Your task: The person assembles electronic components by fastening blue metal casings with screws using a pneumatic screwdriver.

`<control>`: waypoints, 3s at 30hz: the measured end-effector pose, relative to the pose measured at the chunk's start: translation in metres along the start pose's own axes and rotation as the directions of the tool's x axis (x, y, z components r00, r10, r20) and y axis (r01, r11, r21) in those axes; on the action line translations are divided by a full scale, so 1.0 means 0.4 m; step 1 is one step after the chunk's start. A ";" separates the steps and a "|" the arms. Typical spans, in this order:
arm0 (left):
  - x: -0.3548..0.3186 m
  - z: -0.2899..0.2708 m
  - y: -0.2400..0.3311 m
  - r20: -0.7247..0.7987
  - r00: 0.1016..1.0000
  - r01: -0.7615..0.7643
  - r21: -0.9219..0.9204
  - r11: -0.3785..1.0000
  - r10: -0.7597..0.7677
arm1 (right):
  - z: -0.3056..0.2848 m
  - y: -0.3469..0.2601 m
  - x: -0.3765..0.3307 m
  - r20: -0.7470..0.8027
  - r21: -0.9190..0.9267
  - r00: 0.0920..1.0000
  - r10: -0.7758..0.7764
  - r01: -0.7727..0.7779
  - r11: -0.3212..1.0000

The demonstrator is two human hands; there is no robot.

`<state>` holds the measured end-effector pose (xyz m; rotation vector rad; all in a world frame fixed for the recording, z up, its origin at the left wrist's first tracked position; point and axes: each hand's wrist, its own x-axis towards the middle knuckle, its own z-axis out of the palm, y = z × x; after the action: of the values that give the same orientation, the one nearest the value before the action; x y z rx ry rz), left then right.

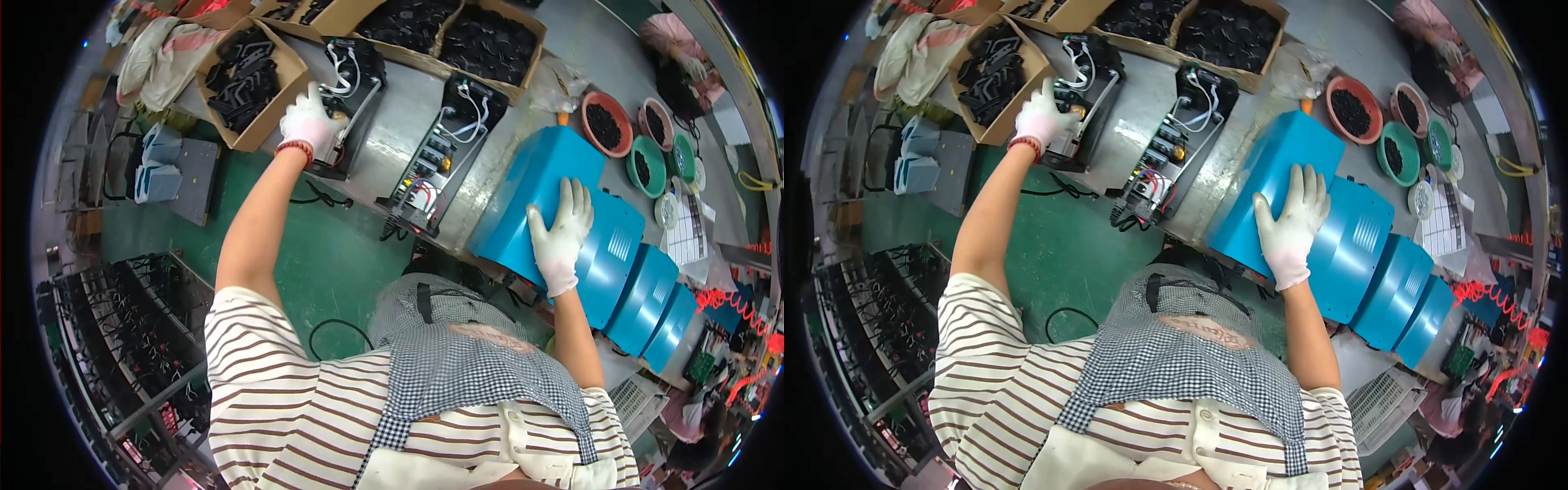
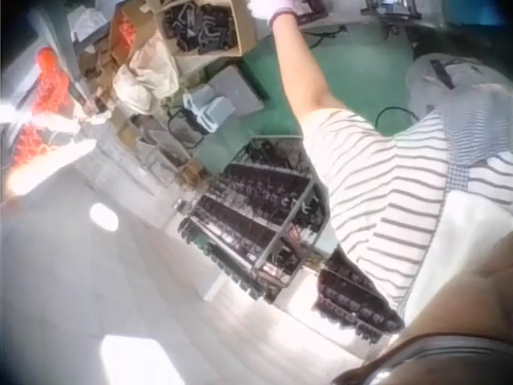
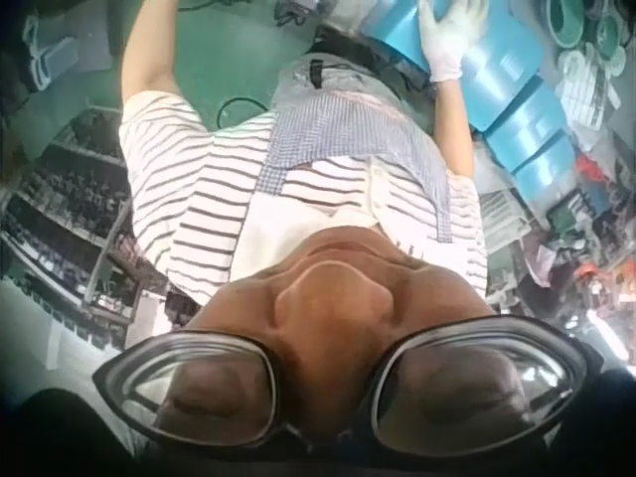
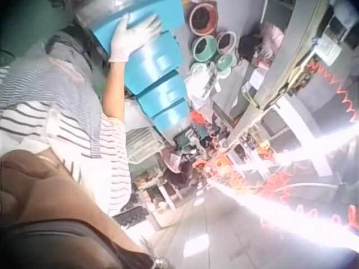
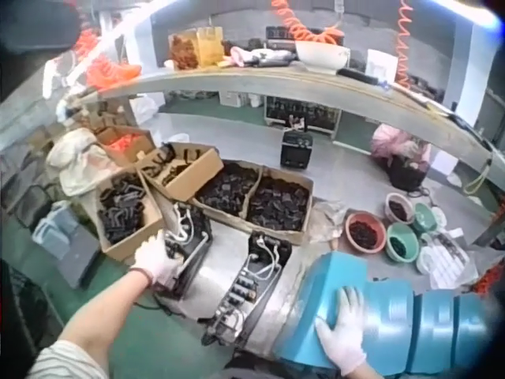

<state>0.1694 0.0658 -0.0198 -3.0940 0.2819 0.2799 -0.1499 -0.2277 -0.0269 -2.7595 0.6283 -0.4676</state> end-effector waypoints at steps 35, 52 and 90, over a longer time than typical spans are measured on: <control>0.578 -0.096 0.044 -0.074 0.996 -0.042 0.030 0.999 0.044 | -0.005 -0.035 0.044 0.032 -0.088 0.996 0.085 -0.082 0.993; 0.181 0.136 0.241 -0.096 0.779 -0.596 -0.423 0.683 0.620 | 0.001 -0.014 0.047 0.008 -0.001 0.994 0.106 -0.106 0.994; 0.032 0.080 0.026 0.135 0.930 -0.341 -0.026 0.940 0.342 | 0.037 0.176 -0.136 0.245 0.716 0.856 0.455 -0.476 0.511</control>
<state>0.1742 0.0545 -0.0537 -2.9917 0.8175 0.4973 -0.2169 -0.2610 -0.0772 -1.6866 0.8836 -0.4282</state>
